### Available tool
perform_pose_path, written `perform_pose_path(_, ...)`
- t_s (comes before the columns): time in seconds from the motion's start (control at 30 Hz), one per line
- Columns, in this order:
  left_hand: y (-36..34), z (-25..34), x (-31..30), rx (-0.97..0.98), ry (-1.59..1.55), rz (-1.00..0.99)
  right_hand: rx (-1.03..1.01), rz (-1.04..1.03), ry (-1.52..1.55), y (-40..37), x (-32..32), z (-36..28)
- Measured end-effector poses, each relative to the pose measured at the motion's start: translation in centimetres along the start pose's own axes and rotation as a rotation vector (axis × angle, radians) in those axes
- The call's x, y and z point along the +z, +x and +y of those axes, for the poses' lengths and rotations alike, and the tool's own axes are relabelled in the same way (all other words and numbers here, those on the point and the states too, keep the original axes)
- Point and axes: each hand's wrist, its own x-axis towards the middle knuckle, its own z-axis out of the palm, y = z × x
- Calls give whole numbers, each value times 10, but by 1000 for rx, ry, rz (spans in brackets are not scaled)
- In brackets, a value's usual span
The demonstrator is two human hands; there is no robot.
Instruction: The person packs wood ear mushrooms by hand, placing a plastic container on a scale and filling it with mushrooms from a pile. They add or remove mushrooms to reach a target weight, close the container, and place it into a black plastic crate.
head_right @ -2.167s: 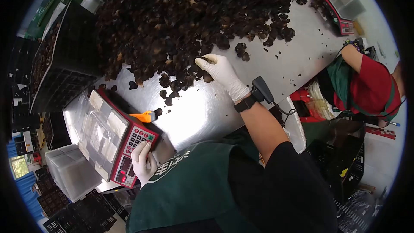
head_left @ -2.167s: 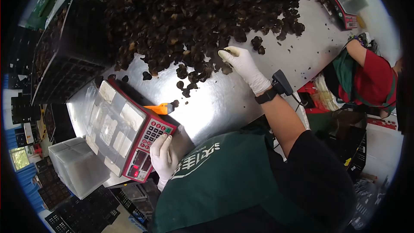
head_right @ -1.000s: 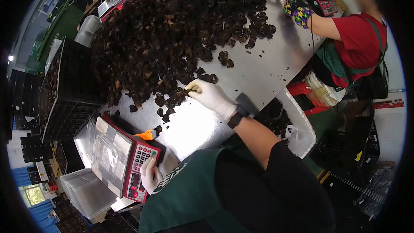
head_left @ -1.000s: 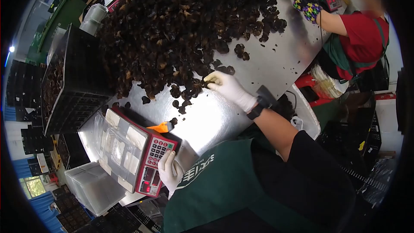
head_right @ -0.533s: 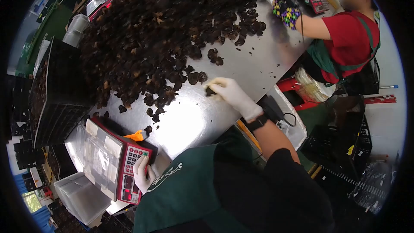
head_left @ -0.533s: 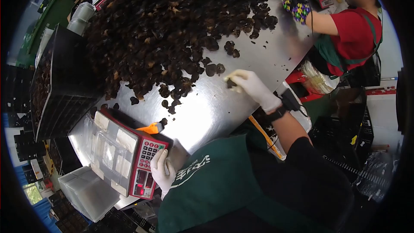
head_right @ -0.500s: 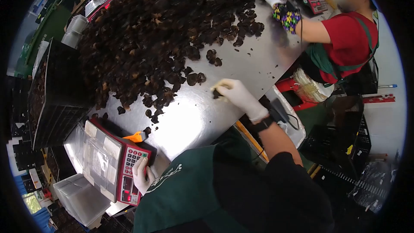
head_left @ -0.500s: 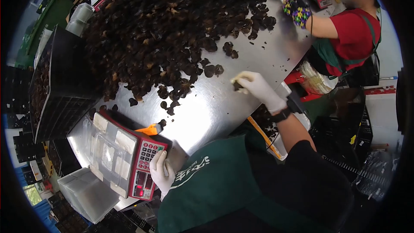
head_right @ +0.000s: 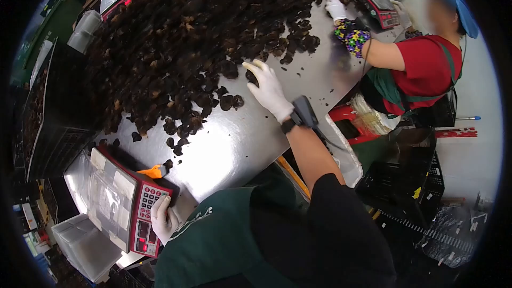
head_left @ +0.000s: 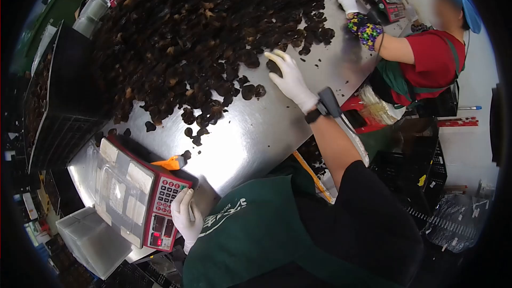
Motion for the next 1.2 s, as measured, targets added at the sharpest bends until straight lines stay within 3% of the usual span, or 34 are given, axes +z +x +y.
perform_pose_path(0.07,-6,-4,1,-16,4,27,-38,-125,-129,10,15,6)
perform_pose_path(0.17,-7,-4,1,-38,3,42,441,-325,724,20,5,-4)
perform_pose_path(0.2,-6,-5,1,-36,-1,38,581,-273,947,20,-7,-23)
perform_pose_path(0.3,0,-1,2,-46,-32,2,576,-303,881,17,-18,-27)
perform_pose_path(0.33,2,0,2,-48,-36,-8,523,-339,744,13,-18,-24)
perform_pose_path(0.43,6,0,5,-59,-49,-18,-3,-188,181,-8,-3,-47)
perform_pose_path(0.47,8,1,5,-70,-49,-18,-102,-124,127,-17,7,-62)
perform_pose_path(0.57,11,6,4,-97,-32,-17,-132,-254,35,-28,31,-69)
perform_pose_path(0.6,12,7,2,-101,-26,-22,-28,-245,130,-24,39,-71)
perform_pose_path(0.7,11,5,-1,-118,-14,-16,-127,-143,252,3,47,-89)
perform_pose_path(0.83,10,7,0,-124,-10,-8,-274,-205,52,45,69,-115)
perform_pose_path(0.9,9,8,-1,-117,26,0,-344,-405,-21,50,90,-126)
perform_pose_path(0.93,10,9,-2,-131,31,17,-441,-380,-139,48,96,-135)
perform_pose_path(1.03,13,17,-8,-184,50,28,-380,-384,-25,60,113,-126)
perform_pose_path(1.1,10,16,-10,-179,42,100,-441,-295,21,64,124,-114)
perform_pose_path(1.2,12,13,-41,-142,120,246,-335,-291,219,75,130,-113)
